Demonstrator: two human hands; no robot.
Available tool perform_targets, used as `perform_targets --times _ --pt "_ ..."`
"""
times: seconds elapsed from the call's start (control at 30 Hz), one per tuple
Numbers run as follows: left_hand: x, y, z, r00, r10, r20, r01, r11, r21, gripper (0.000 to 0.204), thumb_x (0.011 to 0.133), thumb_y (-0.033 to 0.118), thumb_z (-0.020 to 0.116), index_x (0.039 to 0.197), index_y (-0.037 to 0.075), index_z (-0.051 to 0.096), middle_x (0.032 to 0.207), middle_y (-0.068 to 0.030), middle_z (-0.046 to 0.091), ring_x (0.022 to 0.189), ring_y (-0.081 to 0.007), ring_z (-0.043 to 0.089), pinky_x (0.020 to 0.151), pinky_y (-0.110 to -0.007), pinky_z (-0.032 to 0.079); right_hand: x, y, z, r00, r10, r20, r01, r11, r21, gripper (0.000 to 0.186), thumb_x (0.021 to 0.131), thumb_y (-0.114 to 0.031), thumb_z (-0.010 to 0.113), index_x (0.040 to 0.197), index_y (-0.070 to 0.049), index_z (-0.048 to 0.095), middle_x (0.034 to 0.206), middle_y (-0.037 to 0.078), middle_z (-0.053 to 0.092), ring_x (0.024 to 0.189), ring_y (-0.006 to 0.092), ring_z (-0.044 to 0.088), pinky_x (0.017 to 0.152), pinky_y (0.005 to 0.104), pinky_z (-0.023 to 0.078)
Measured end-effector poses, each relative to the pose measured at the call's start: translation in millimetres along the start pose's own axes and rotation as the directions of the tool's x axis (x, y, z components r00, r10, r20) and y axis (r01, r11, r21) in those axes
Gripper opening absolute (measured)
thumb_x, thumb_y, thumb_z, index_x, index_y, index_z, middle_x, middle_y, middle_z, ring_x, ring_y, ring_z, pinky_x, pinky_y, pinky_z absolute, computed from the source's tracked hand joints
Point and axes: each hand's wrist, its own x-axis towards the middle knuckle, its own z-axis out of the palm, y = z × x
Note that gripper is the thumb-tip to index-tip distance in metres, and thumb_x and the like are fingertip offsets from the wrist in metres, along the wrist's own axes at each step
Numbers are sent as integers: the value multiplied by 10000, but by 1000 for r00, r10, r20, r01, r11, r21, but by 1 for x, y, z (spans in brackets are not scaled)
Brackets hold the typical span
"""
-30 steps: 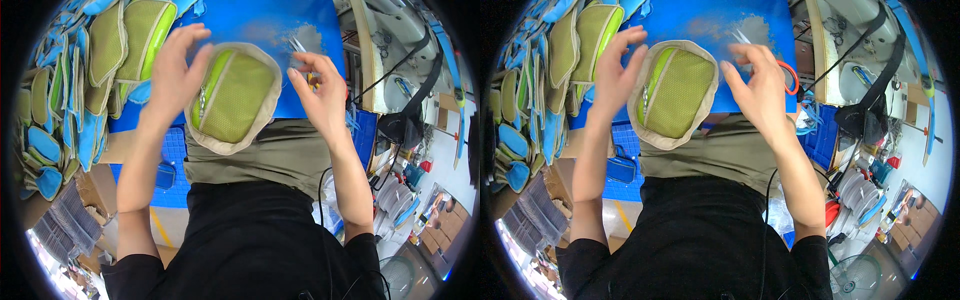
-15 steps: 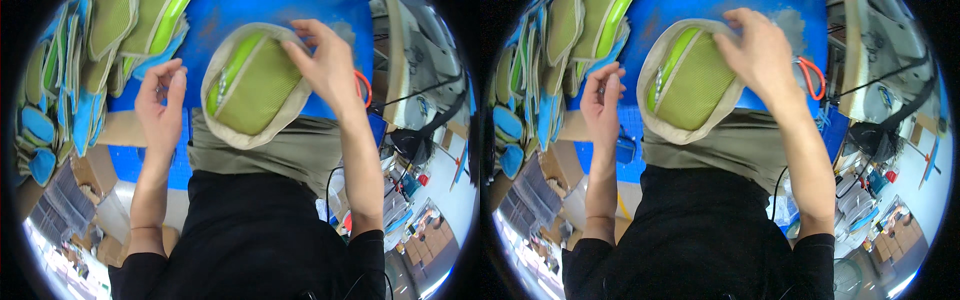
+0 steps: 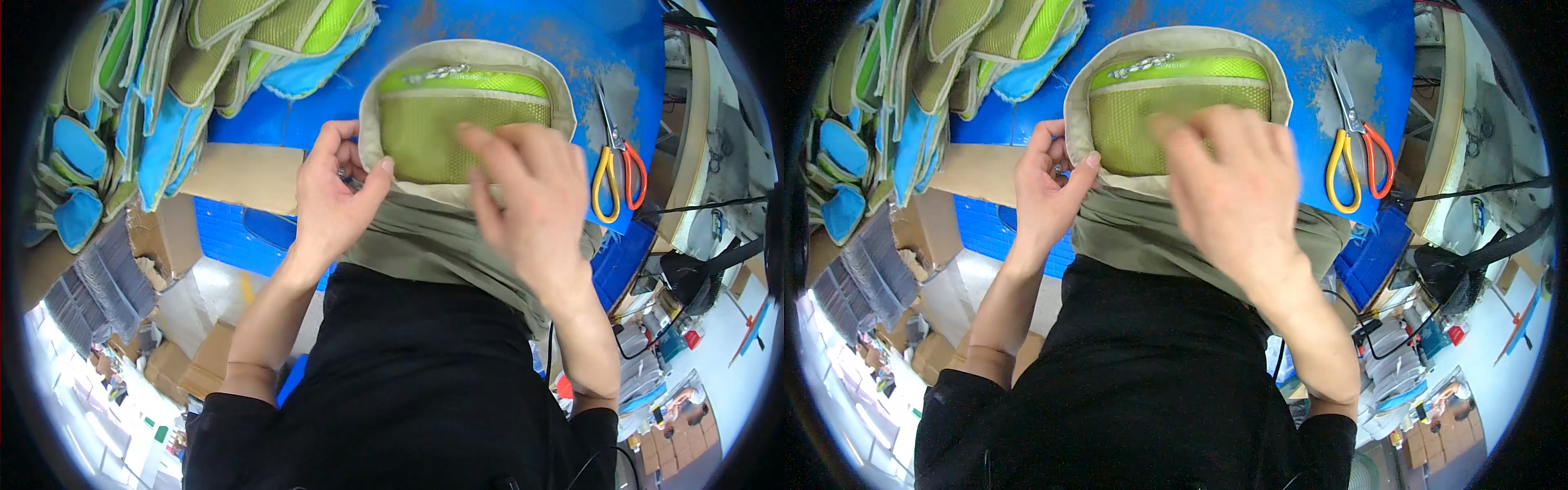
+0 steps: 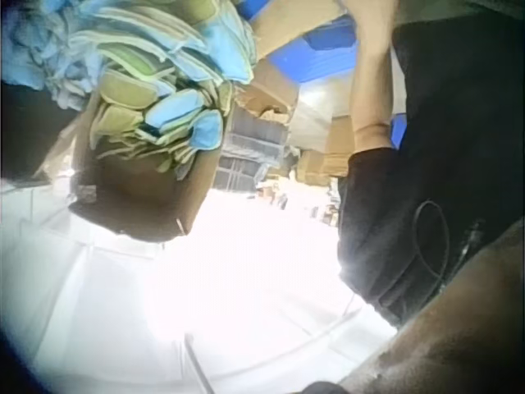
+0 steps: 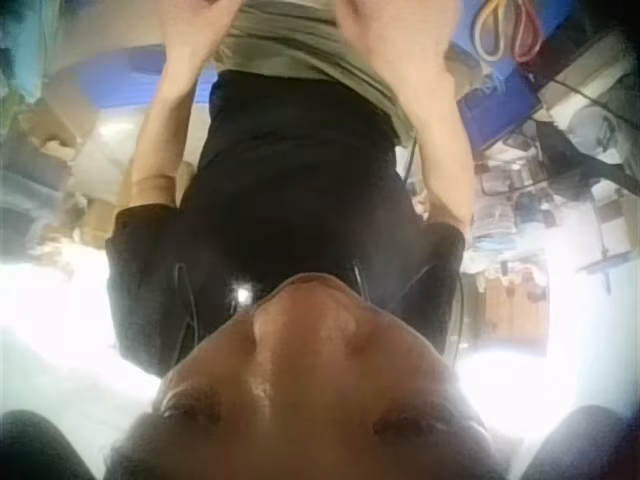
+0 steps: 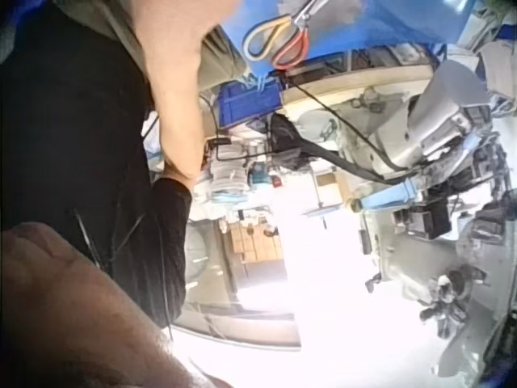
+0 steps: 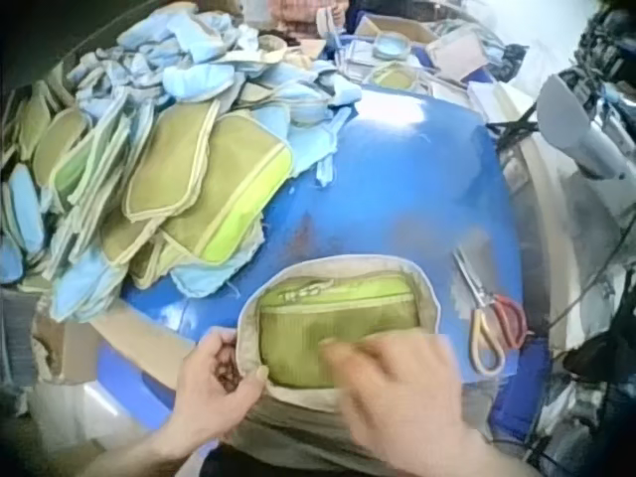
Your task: The person aligns the edges of a blue and beige fabric mask and feeds it into a sewing machine to stitch the perimeter. They guide the fabric through the machine, then remove the finished mask and place it on a pile of similar items. The person repeats this process with multiple masks throughout the clip.
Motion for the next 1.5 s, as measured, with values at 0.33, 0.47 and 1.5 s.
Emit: perform_targets --times 0.33,0.47,1.5 --pt "19 14 -6 994 -98 47 100 994 -39 267 1006 18 574 1269 -31 592 791 -62 722 595 -69 626 538 -222 504 27 -9 48 983 -30 181 49 994 -102 505 789 -127 720 1291 -175 695 833 55 681 779 242 709 747 391 526" --pt "20 14 -7 994 -103 27 104 993 -59 311 1001 9 570 1310 -20 584 793 -60 727 586 -72 627 529 -216 492 29 -7 48 975 -39 221 52 997 -52 375 873 -149 643 1241 -94 695 879 91 729 809 262 722 756 400 519" --pt "54 57 91 498 400 770 -860 338 381 432 786 263 774 1136 52 631 1518 -81 537 1288 -292 524 1048 -429 445 -19 93 -10 844 537 -9 -516 816 259 318 859 -41 689 1155 16 585 783 156 691 688 298 695 645 393 547"
